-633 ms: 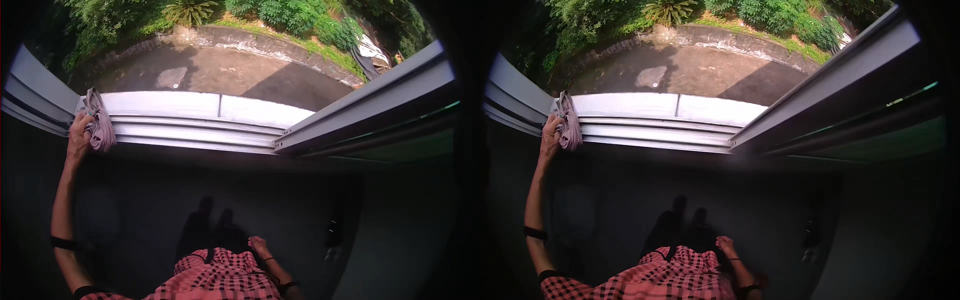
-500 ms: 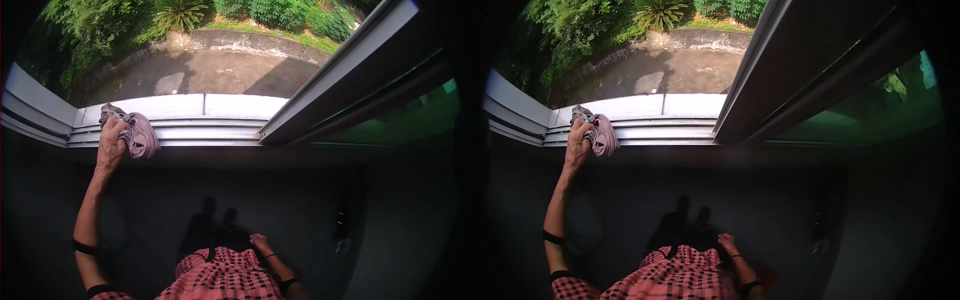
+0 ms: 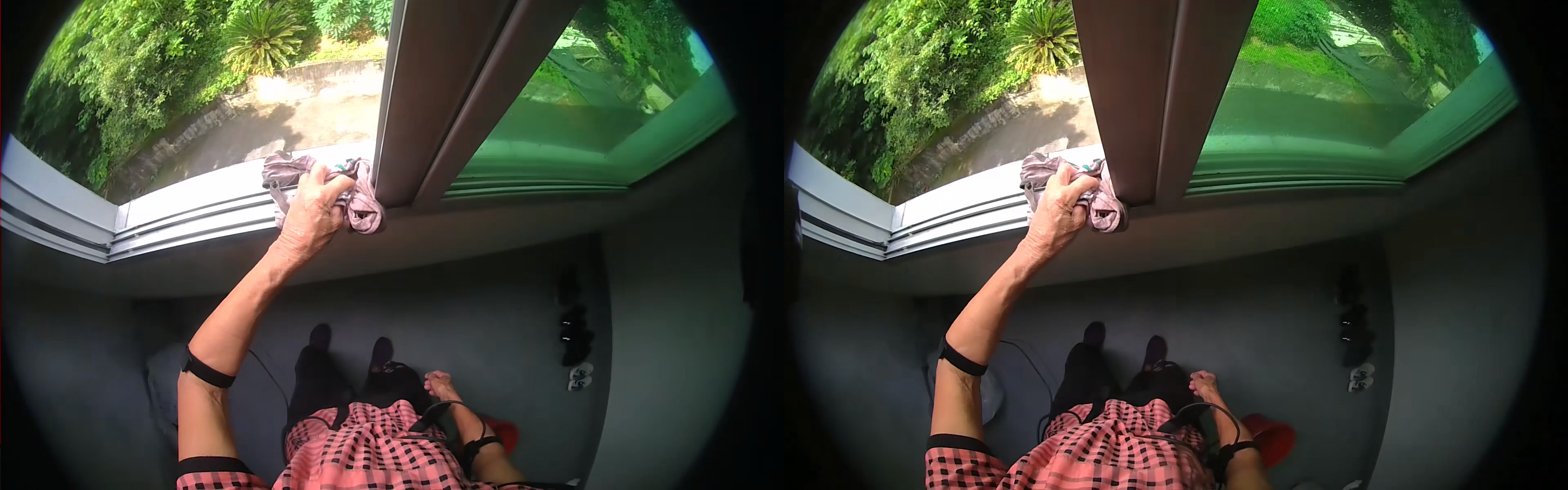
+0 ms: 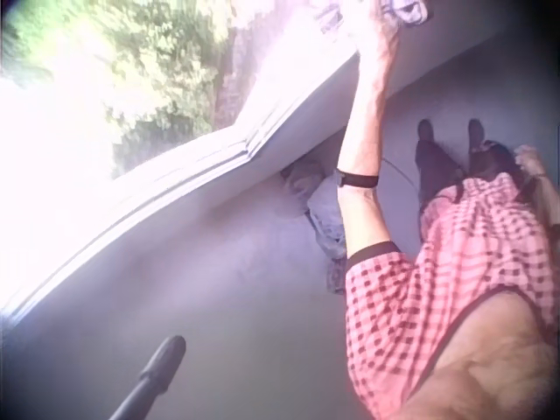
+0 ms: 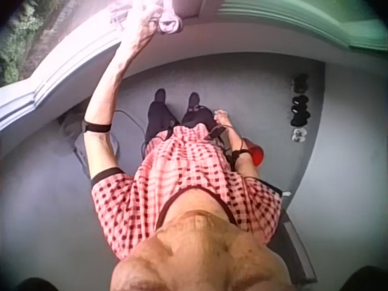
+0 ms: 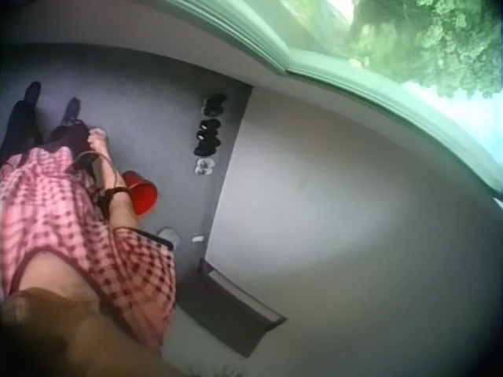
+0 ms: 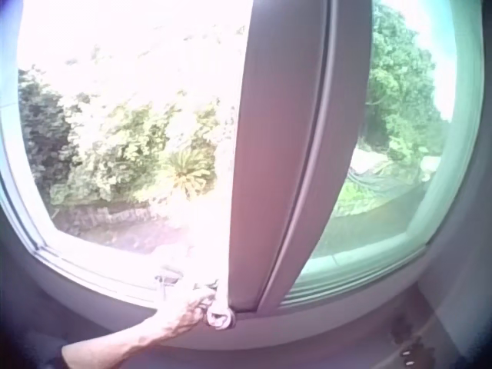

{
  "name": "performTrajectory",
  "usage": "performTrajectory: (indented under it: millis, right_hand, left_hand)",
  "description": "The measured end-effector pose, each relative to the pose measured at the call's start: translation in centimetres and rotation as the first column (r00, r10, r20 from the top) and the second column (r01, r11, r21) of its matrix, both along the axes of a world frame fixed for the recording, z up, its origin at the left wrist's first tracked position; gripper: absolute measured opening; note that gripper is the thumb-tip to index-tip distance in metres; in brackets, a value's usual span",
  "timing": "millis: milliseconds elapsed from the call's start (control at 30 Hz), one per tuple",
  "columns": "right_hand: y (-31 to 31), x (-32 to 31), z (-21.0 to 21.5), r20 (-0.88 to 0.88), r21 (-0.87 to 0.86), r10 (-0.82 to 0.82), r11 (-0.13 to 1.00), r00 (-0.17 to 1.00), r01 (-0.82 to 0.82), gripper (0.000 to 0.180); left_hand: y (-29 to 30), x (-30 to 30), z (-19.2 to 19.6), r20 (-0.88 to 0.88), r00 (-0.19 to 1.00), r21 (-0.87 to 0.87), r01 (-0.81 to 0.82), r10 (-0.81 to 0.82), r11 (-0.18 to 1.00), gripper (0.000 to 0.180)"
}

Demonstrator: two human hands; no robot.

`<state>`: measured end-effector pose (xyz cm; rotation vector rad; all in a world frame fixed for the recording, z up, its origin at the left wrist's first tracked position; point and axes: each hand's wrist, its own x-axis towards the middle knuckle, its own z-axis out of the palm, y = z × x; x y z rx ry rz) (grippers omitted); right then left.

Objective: Wiping a window pane, handle, and tracks using a wet cloth.

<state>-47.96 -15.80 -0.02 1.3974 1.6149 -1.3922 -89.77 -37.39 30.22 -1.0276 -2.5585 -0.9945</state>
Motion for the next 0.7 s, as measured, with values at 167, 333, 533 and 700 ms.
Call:
performTrajectory:
  millis: [167,333,533,700]
  right_hand:
    - [-1.3,0.6,0.9,-0.126,0.058,-0.196,0.977,0.972,0.205,0.020]
    - [-4.9,0.3,1.3,0.017,0.093,-0.208,0.974,0.978,0.206,0.023]
    - [-7.7,-1.8,-3.0,-0.037,0.170,0.148,0.976,0.988,-0.139,0.029]
    - [-9.2,-12.1,5.8,-0.395,-0.007,0.137,0.988,0.909,-0.152,0.035]
  left_hand:
    - [-6.0,-0.6,1.7,0.045,0.995,-0.139,0.090,-0.084,0.986,0.040]
    - [-17.5,-2.1,0.4,0.054,0.994,-0.148,-0.088,0.097,0.985,0.041]
    - [-36.1,-4.7,-1.2,-0.221,0.876,-0.328,-0.480,0.428,0.814,0.027]
    - [-35.4,-2.1,-0.1,-0.188,0.888,-0.254,-0.456,0.419,0.853,0.028]
